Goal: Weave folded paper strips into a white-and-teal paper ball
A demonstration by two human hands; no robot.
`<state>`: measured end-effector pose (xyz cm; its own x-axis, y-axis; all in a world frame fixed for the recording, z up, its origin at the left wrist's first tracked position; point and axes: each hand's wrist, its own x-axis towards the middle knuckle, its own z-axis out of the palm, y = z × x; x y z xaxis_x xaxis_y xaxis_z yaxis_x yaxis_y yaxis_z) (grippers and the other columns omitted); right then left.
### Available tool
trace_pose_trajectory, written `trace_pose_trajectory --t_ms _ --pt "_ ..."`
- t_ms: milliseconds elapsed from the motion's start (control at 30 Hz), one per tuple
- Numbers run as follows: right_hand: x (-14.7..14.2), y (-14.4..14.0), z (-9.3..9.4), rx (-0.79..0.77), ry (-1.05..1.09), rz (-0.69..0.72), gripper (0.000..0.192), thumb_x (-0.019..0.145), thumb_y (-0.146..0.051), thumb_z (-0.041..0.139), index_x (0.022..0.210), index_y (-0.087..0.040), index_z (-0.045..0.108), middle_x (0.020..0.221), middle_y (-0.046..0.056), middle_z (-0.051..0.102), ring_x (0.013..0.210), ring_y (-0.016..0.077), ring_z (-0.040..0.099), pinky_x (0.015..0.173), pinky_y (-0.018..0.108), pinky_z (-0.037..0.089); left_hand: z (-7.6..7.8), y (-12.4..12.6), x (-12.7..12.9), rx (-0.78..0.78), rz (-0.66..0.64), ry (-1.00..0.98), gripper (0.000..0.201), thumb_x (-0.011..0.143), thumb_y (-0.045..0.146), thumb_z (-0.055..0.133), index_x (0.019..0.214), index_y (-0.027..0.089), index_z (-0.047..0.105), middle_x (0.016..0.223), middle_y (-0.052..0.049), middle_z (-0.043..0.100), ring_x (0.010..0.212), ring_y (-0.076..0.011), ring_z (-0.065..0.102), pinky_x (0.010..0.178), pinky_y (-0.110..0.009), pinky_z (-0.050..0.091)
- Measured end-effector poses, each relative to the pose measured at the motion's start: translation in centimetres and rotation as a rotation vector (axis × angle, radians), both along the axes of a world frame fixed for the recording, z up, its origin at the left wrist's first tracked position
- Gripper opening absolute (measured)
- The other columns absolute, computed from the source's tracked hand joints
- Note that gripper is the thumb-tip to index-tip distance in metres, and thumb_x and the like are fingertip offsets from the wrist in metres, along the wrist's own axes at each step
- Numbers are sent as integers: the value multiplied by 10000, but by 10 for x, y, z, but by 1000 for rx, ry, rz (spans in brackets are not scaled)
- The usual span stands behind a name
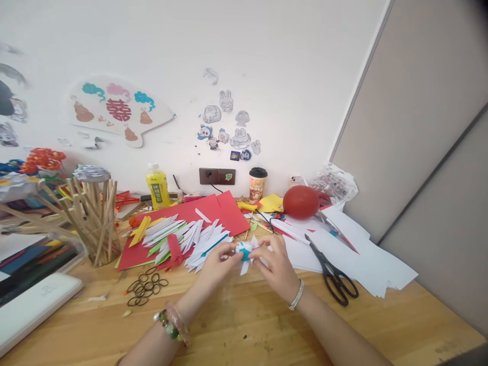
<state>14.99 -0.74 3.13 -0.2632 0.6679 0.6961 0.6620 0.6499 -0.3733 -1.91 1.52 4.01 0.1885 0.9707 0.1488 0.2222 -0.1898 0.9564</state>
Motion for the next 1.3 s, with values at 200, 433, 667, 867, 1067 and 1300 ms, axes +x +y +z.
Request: trace_pose_trajectory --t_ms 200,433,667,867,1067,1300 --pt "-3 4 -11 -141 360 -114 116 817 -294 489 846 -193 538 877 51 517 864 191 489 723 318 433 -10 -3 2 151 24 -108 326 702 375 587 981 215 640 1064 -76 531 1021 -218 494 806 -316 452" --pt "-1 13 -10 -482 618 -16 229 795 -371 491 815 -157 570 792 54 625 741 180 577 678 295 454 -24 -7 7 463 4 125 245 771 291 550 997 261 638 1048 -72 510 1029 -209 479 911 -396 395" --pt "-1 14 -5 -691 738 3 248 696 -367 594 787 -136 609 729 47 618 686 174 561 622 293 452 -30 -4 7 673 99 241 228 775 228 546 993 229 613 1000 -77 524 954 -200 518 826 -365 456" --pt "-10 2 -2 -1038 918 236 211 620 -295 668 758 -149 603 686 -8 553 614 110 511 632 273 452 -32 -6 3 781 169 331 158 791 167 518 928 218 579 1051 -78 472 991 -207 492 834 -383 446" --pt "-14 -1 -4 -1061 987 331 256 602 -294 706 801 -167 606 739 -10 543 644 101 496 639 257 452 -29 -13 3 807 191 433 136 811 145 476 909 207 548 1066 -78 470 1026 -210 475 848 -384 434" --pt "-10 3 -3 -1099 1013 407 251 570 -280 733 748 -158 603 696 -21 519 616 88 476 602 238 444 -30 -14 5 888 245 492 137 810 132 475 916 198 531 1087 -93 479 1051 -226 459 845 -399 426"
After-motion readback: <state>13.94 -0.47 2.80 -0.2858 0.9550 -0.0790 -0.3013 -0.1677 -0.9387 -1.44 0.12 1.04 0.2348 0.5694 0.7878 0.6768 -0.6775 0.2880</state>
